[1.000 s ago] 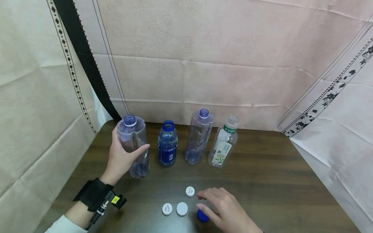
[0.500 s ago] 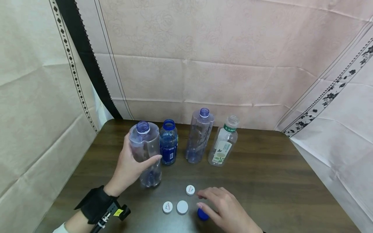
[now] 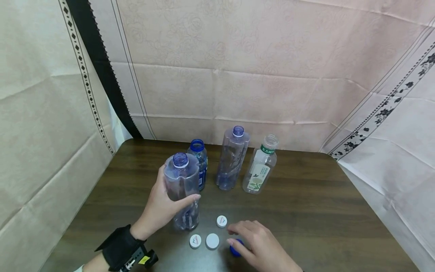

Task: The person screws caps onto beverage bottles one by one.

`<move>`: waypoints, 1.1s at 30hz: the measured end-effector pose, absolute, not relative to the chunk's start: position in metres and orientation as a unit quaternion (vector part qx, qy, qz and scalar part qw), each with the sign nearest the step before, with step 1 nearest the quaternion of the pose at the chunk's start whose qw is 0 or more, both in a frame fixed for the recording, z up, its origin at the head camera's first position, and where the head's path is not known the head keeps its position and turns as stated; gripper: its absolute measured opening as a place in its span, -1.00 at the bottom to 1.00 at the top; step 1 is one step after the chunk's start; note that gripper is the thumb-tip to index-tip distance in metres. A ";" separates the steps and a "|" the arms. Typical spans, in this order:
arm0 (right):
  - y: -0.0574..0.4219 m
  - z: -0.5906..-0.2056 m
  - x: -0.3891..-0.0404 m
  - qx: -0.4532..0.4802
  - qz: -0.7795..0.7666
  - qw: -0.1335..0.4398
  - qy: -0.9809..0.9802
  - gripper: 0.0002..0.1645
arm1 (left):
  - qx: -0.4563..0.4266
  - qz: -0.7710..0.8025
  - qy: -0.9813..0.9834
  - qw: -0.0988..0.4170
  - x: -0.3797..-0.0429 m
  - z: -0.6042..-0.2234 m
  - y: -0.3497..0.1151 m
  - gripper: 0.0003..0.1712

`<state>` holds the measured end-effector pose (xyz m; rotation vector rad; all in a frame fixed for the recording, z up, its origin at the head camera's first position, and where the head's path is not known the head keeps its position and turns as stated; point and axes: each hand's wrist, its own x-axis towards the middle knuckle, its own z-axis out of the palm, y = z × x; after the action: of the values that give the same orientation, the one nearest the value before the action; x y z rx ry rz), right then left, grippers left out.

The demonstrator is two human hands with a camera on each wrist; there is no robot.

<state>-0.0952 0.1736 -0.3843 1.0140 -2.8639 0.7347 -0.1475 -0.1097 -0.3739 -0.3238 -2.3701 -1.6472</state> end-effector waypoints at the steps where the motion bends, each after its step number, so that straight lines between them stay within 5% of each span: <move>1: 0.173 -0.385 -0.095 0.325 0.236 0.005 -0.916 -0.63 | -0.111 -0.564 -0.810 0.115 -0.147 -0.374 -0.108 0.20; 19: 0.146 -0.394 -0.099 0.334 0.211 -0.041 -0.918 -0.46 | -0.118 -0.584 -0.797 0.097 -0.141 -0.382 -0.097 0.19; 28: 0.119 -0.407 -0.107 0.373 0.163 0.053 -0.912 -0.76 | -0.114 -0.585 -0.798 0.092 -0.135 -0.386 -0.092 0.20; 33: 0.105 -0.416 -0.110 0.338 0.126 0.061 -0.931 -0.73 | -0.112 -0.589 -0.795 0.089 -0.135 -0.387 -0.091 0.19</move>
<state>-0.1102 0.1047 -0.4160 1.0211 -2.8151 0.3813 -0.1351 -0.0906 -0.3873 -0.3346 -2.3651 -1.7526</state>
